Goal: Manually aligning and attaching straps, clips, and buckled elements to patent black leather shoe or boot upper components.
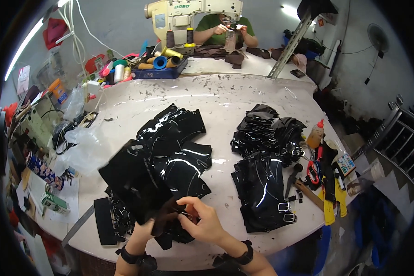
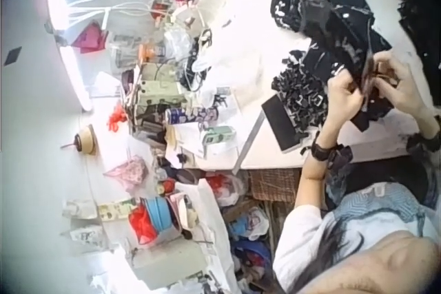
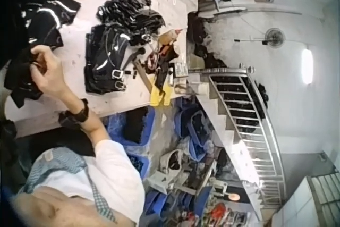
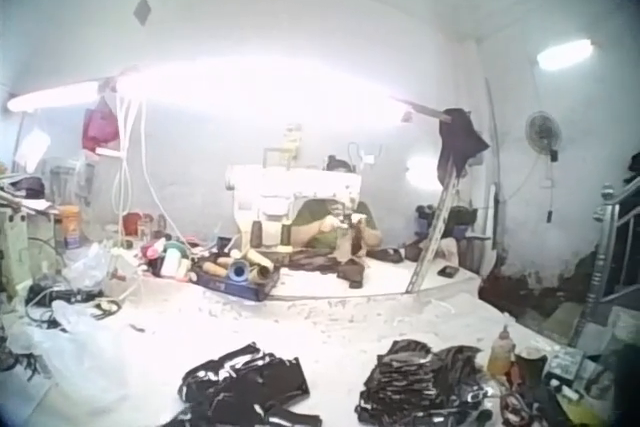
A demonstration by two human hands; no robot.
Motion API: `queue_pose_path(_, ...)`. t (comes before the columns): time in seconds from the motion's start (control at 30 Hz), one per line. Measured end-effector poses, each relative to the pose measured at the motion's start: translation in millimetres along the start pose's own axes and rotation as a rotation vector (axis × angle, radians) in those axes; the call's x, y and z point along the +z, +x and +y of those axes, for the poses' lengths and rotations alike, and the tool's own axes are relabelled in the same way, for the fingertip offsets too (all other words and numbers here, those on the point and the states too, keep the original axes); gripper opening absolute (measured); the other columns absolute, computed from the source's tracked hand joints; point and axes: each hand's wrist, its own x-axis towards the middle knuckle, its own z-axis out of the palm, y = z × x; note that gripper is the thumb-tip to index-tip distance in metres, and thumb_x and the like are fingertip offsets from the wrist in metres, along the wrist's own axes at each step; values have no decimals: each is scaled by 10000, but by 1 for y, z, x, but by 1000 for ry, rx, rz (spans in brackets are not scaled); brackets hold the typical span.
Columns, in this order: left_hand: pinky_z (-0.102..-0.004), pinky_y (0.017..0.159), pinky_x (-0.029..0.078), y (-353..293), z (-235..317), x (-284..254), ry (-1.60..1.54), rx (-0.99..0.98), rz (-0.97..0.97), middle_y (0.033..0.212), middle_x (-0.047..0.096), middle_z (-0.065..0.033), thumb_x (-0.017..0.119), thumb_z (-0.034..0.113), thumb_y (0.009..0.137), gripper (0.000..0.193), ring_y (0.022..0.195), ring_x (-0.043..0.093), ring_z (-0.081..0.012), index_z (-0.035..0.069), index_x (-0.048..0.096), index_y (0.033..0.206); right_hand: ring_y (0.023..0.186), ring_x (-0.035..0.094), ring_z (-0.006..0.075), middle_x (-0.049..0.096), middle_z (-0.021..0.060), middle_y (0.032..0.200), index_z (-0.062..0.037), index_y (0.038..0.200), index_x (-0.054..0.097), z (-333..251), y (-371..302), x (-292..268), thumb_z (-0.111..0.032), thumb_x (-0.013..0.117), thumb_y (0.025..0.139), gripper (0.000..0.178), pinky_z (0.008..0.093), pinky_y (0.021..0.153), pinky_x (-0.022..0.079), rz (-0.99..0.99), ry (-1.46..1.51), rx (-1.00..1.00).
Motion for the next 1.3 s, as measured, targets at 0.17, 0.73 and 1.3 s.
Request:
queue_pose_path(0.17,-314,630,459,-10,-37,-9,758,455,-38,856,625,-76,654,68,650,246,705,600,-234,86,635,895,579,572,71,529,38,726,13,979,564,-4,4,-6,28,588,770,211,190,492,428,-144,-7,-32)
queue_pose_path(0.73,-317,652,447,-5,-19,2,540,404,-73,847,601,-75,646,55,678,234,743,581,-239,56,622,911,594,563,53,573,15,712,-32,841,519,5,5,-10,24,625,760,144,169,508,419,-172,238,108)
queue_pose_path(1.3,-266,699,446,2,2,-3,136,127,-145,881,614,-83,589,63,779,247,784,573,-131,-10,557,1012,623,547,58,482,2,780,-4,887,565,1,7,-10,40,592,769,129,164,489,382,-250,135,52)
